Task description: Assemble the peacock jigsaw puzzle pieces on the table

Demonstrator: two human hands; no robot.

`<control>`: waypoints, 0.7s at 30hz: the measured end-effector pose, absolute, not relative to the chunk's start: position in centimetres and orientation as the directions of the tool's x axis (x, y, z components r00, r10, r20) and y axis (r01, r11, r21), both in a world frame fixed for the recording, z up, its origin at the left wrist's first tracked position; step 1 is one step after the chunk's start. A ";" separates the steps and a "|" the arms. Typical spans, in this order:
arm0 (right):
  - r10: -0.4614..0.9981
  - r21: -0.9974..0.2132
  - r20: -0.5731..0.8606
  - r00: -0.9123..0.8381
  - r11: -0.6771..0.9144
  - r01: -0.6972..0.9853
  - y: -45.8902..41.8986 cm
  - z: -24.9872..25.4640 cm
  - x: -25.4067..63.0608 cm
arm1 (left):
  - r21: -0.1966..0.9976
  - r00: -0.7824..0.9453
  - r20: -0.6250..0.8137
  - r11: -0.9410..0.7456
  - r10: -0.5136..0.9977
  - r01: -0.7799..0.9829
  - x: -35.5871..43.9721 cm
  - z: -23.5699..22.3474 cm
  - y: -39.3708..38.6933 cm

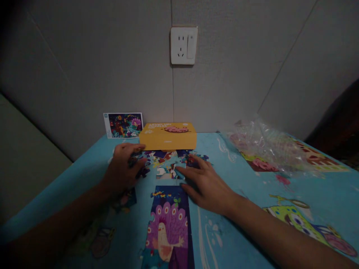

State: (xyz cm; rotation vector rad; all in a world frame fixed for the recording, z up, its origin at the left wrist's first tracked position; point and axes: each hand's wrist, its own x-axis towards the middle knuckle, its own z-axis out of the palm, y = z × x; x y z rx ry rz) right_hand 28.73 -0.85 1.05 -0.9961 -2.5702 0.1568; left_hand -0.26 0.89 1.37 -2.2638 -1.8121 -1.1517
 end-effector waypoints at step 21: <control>0.654 -0.093 0.363 -0.664 0.734 0.672 -0.2 -0.7 29.9 | 0.500 0.146 0.256 -0.260 0.956 0.826 -6.6 2.4 3.1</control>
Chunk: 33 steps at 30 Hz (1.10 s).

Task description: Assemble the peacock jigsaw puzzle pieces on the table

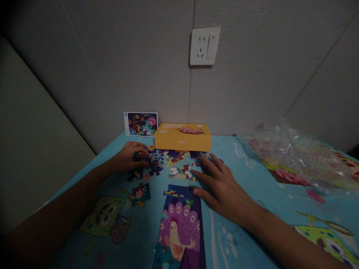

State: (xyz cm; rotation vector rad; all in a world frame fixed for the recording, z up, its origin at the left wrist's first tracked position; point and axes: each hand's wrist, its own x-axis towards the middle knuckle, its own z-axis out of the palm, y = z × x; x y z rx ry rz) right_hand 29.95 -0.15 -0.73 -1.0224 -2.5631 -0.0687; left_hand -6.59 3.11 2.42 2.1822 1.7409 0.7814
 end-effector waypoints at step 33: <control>0.617 -0.089 0.427 -0.661 0.756 0.648 0.2 -1.4 30.1 | 0.102 -0.144 0.015 0.142 0.989 0.985 -8.4 3.1 3.7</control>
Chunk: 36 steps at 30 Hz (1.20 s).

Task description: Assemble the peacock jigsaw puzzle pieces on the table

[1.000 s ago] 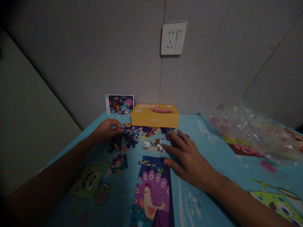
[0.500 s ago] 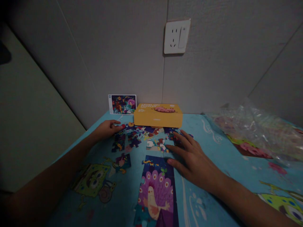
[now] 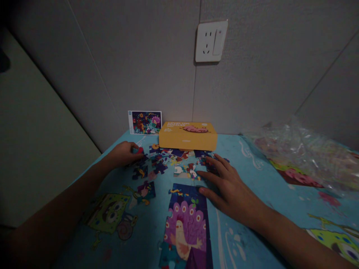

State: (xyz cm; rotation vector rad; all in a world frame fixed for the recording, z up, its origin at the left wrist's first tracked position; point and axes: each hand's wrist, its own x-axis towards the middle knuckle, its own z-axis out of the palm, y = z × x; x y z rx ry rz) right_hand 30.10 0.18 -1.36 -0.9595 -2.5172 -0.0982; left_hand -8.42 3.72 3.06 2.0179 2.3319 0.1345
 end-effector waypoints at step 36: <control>0.835 -0.288 0.209 -0.509 0.550 0.784 4.7 0.2 30.0 | 0.113 0.470 0.160 -0.489 0.868 0.865 -1.8 0.1 3.0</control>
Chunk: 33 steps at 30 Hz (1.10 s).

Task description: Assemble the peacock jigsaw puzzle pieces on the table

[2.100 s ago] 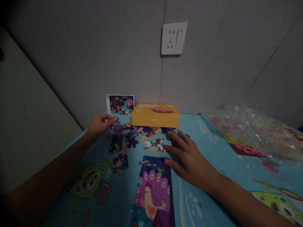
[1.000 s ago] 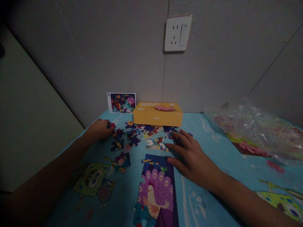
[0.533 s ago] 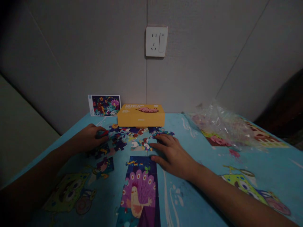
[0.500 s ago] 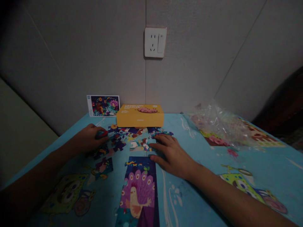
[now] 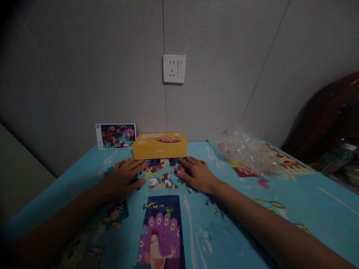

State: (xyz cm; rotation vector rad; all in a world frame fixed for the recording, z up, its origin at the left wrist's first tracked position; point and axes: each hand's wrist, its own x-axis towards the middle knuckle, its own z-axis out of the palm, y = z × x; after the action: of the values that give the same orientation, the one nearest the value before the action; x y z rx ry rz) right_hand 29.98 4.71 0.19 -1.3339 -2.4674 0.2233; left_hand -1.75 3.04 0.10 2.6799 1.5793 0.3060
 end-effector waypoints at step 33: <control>0.490 -0.100 0.379 -0.785 0.865 0.492 1.2 2.2 28.3 | 0.160 0.385 0.301 -0.444 0.872 0.882 -1.7 0.3 2.8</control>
State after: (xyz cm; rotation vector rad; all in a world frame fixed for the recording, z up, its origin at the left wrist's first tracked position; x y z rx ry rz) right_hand 28.26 1.17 2.23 -0.7269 -2.6409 -0.0054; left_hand -1.74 2.83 0.34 2.6362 1.6696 0.5468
